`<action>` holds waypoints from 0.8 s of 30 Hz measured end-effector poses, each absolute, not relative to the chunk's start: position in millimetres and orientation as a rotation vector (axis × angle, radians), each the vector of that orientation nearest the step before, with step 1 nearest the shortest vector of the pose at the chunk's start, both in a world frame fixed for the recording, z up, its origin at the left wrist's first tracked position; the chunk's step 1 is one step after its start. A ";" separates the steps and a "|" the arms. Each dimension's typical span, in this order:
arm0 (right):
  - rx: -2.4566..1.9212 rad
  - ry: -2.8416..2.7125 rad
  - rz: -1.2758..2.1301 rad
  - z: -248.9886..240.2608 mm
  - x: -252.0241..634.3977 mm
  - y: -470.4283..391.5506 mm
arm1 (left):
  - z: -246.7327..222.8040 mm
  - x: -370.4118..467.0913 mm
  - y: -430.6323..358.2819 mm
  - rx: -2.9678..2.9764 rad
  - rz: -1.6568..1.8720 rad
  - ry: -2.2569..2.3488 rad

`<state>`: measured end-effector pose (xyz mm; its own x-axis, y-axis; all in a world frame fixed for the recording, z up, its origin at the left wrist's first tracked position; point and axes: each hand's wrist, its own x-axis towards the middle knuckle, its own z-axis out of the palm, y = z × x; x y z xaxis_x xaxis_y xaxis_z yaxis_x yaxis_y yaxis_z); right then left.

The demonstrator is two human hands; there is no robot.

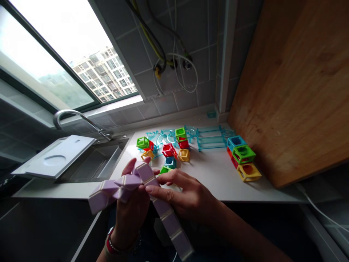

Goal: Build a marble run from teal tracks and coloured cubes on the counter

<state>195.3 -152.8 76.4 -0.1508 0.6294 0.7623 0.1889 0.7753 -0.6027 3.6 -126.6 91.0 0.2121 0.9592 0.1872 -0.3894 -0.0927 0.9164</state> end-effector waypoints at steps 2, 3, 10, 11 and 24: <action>-0.552 -1.720 0.570 76.2 192.1 -150.1 | 96.7 1.7 -125.5 1.102 1.280 0.599; -0.535 -1.706 0.650 76.4 189.4 -149.9 | 99.2 0.0 -124.9 1.105 1.275 0.583; -0.498 -1.081 1.222 61.1 146.4 -156.0 | 105.7 -7.7 -124.0 1.137 1.170 0.572; -0.524 -1.044 1.222 58.3 142.6 -155.7 | 106.1 -6.6 -124.3 1.132 1.147 0.571; -0.684 -1.414 0.477 70.6 183.4 -140.2 | 106.3 2.0 -132.3 1.208 1.079 0.495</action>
